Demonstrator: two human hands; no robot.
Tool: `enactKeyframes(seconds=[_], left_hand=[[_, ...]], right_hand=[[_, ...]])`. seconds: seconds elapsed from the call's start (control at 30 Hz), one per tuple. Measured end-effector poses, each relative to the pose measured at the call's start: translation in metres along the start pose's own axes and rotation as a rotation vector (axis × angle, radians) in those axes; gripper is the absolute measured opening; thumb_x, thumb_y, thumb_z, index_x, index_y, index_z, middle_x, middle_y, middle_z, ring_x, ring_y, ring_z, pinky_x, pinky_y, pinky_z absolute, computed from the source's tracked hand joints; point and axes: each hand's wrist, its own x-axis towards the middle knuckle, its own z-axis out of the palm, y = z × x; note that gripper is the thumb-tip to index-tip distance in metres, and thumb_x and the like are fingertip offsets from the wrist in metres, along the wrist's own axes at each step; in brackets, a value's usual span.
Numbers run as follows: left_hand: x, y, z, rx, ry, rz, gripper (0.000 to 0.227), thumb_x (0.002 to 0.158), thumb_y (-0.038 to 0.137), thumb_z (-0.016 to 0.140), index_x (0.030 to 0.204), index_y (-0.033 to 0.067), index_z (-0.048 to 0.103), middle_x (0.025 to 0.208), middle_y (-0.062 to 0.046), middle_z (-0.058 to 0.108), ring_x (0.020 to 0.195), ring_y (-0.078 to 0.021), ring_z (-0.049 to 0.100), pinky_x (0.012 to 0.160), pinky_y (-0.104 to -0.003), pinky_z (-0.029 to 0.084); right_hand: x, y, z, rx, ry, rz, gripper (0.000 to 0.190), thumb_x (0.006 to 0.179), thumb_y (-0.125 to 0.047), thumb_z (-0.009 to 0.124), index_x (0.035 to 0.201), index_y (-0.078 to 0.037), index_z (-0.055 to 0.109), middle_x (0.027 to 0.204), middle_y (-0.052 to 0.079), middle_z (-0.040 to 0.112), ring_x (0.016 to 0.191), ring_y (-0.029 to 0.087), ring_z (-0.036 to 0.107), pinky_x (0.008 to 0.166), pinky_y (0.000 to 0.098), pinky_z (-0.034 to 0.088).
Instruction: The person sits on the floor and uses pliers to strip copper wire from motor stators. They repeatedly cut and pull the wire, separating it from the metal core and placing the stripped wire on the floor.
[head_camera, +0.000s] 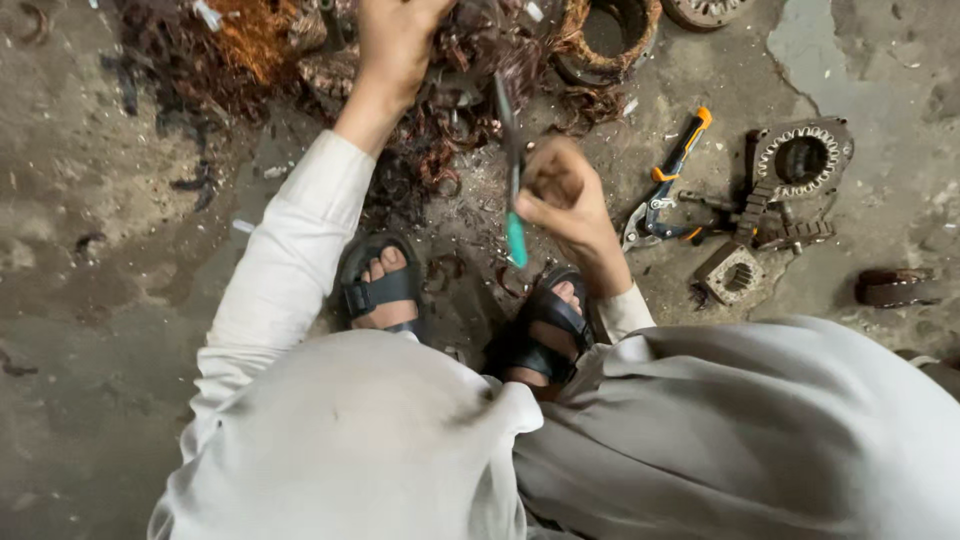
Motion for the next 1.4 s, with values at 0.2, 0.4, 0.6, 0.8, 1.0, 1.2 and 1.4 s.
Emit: enactKeyframes(seconds=[0.2,0.4,0.6,0.8,1.0,1.2,1.4], left_hand=[[-0.024,0.059,0.015,-0.459,-0.04,-0.185,0.008,0.099,0.017,0.068,0.098,0.0099,0.067,0.087,0.006,0.065,0.081,-0.0087,0.061,0.081,-0.029,0.053],[-0.032,0.077,0.024,-0.362,-0.067,-0.141,0.022,0.106,0.027,0.071,0.105,0.0054,0.067,0.097,0.0,0.068,0.09,-0.0123,0.06,0.082,-0.029,0.05],[-0.043,0.045,0.005,-0.795,0.014,-0.408,0.045,0.091,0.049,0.066,0.117,0.0132,0.065,0.116,-0.01,0.069,0.102,-0.0234,0.077,0.087,-0.045,0.067],[-0.058,0.013,-0.03,-0.847,-0.053,-0.245,0.037,0.1,0.042,0.072,0.118,0.0111,0.063,0.117,-0.009,0.061,0.084,-0.0298,0.075,0.065,-0.043,0.063],[-0.058,0.002,-0.04,-0.585,-0.01,-0.381,0.031,0.096,0.037,0.075,0.113,0.012,0.066,0.119,-0.005,0.061,0.103,-0.0141,0.076,0.09,-0.04,0.067],[-0.062,0.001,-0.003,0.923,-0.401,-0.455,0.035,0.101,0.044,0.07,0.107,0.0092,0.068,0.1,-0.013,0.072,0.087,-0.0236,0.069,0.084,-0.034,0.054],[-0.105,0.072,0.026,1.04,-0.255,0.185,0.026,0.106,0.025,0.077,0.118,0.0045,0.067,0.132,-0.019,0.061,0.119,-0.0343,0.059,0.1,-0.045,0.053]], right_hand=[[0.001,0.014,0.021,0.878,-0.054,0.22,0.041,0.085,-0.006,0.071,0.124,-0.004,0.058,0.113,0.011,0.061,0.117,0.029,0.061,0.104,0.0615,0.051],[-0.011,0.059,0.031,0.885,-0.12,0.316,0.046,0.086,-0.005,0.069,0.131,-0.003,0.06,0.143,0.021,0.06,0.135,0.033,0.056,0.115,0.0607,0.043],[-0.029,0.082,0.045,0.483,-0.217,0.47,0.038,0.097,0.004,0.066,0.132,0.014,0.059,0.126,0.034,0.059,0.115,0.038,0.062,0.112,0.0488,0.047],[-0.063,0.093,0.032,0.719,0.225,0.492,0.072,0.072,0.008,0.05,0.143,-0.008,0.044,0.133,0.023,0.06,0.117,0.033,0.067,0.101,0.0441,0.056],[-0.074,0.095,-0.002,0.198,0.589,0.29,0.04,0.085,0.008,0.049,0.124,-0.001,0.047,0.125,0.028,0.063,0.097,0.034,0.067,0.076,0.0405,0.055],[-0.086,0.097,-0.003,0.477,0.496,0.31,0.014,0.097,-0.001,0.057,0.108,-0.005,0.05,0.114,0.02,0.071,0.094,0.025,0.069,0.081,0.0327,0.055],[-0.096,0.115,0.008,-0.649,0.689,0.386,0.027,0.091,-0.005,0.075,0.099,-0.001,0.049,0.087,0.009,0.052,0.075,0.02,0.051,0.072,0.0334,0.045]])
